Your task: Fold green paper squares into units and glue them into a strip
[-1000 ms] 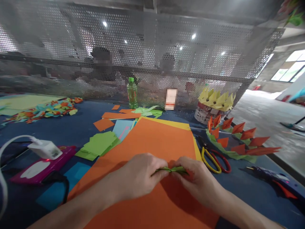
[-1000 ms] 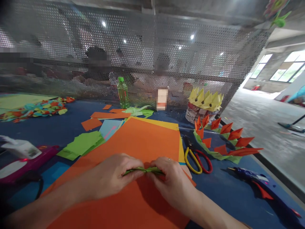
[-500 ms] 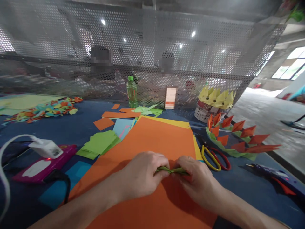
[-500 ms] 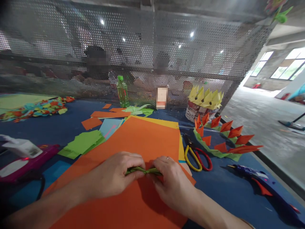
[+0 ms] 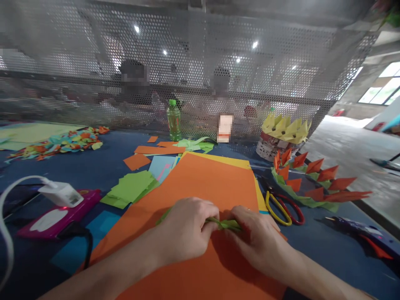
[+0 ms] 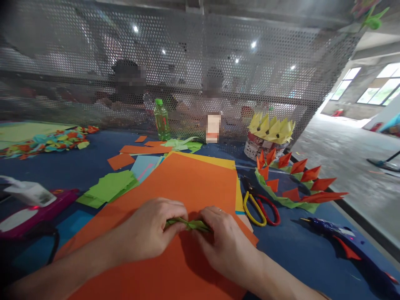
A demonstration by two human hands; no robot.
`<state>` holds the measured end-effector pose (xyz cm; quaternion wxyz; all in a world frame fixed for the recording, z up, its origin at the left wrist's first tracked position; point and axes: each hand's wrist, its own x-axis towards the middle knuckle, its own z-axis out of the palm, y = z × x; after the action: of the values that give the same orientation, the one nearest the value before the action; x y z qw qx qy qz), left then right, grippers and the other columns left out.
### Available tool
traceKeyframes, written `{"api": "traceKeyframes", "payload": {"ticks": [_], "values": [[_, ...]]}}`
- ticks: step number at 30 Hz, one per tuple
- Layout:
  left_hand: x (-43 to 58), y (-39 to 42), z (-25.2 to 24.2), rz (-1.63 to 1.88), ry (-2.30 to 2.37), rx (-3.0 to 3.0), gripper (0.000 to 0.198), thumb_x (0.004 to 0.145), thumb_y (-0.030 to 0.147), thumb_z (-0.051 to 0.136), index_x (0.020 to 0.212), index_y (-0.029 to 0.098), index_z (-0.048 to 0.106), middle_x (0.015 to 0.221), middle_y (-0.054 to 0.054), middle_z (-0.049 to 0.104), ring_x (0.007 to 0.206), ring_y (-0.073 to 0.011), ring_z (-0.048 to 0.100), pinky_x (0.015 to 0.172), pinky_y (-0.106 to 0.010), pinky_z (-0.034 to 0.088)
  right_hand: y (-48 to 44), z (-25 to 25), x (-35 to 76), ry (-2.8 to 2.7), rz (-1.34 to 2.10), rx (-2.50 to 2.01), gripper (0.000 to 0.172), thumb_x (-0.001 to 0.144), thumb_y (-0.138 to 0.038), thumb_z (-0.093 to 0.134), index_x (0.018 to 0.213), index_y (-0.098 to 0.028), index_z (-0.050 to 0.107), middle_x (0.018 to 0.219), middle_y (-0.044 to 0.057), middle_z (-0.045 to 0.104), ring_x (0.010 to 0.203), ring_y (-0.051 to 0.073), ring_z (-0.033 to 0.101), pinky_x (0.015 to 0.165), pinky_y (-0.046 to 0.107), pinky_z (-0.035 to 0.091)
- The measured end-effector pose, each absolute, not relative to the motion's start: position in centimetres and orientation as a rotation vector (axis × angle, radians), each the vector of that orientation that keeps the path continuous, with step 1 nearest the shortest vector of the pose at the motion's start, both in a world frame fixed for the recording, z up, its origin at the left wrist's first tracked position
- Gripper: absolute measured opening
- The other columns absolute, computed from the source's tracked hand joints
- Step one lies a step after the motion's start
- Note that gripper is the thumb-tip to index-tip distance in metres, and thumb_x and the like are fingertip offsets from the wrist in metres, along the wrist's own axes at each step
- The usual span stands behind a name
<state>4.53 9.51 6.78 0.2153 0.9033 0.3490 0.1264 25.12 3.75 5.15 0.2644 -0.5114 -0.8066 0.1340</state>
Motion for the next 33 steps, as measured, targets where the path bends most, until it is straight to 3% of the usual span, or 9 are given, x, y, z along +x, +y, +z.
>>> {"api": "traceKeyframes", "payload": {"ticks": [5,12,25,33], "values": [[4.9,9.6,7.1,0.331,0.970,2.478,0.016,0.088,0.018,0.057,0.073,0.021,0.055,0.069,0.001,0.059,0.066,-0.0153,0.054,0.058,-0.029,0.026,3.9,4.4,25.4,-2.170,0.324,-1.411,0.018,0.084,-0.009,0.059,0.073,-0.021,0.050,0.069,-0.003,0.060,0.060,0.011,0.057,0.052,0.023,0.029],[5.0,9.5,7.7,0.337,0.964,2.428,0.005,0.088,0.023,0.064,0.083,0.023,0.065,0.080,0.002,0.066,0.074,-0.0155,0.060,0.062,-0.027,0.031,4.1,4.4,25.5,-2.174,0.321,-1.397,0.018,0.084,-0.009,0.056,0.073,-0.021,0.048,0.070,-0.001,0.059,0.063,0.013,0.055,0.055,0.023,0.030],[4.8,8.8,6.8,0.420,0.972,2.537,0.018,0.082,0.015,0.062,0.068,0.020,0.052,0.064,0.004,0.056,0.062,-0.0132,0.048,0.058,-0.030,0.027,3.5,5.0,25.3,-2.203,0.351,-1.317,0.016,0.084,-0.006,0.054,0.077,-0.020,0.055,0.073,0.001,0.061,0.068,0.015,0.057,0.059,0.026,0.032],[5.1,9.4,6.0,0.471,0.988,2.645,0.020,0.091,0.017,0.061,0.072,0.019,0.058,0.071,-0.001,0.063,0.069,-0.0186,0.057,0.066,-0.034,0.031,4.1,4.7,25.5,-2.157,0.421,-1.311,0.011,0.088,-0.011,0.057,0.084,-0.021,0.057,0.079,0.001,0.062,0.072,0.016,0.057,0.063,0.026,0.037]]}}
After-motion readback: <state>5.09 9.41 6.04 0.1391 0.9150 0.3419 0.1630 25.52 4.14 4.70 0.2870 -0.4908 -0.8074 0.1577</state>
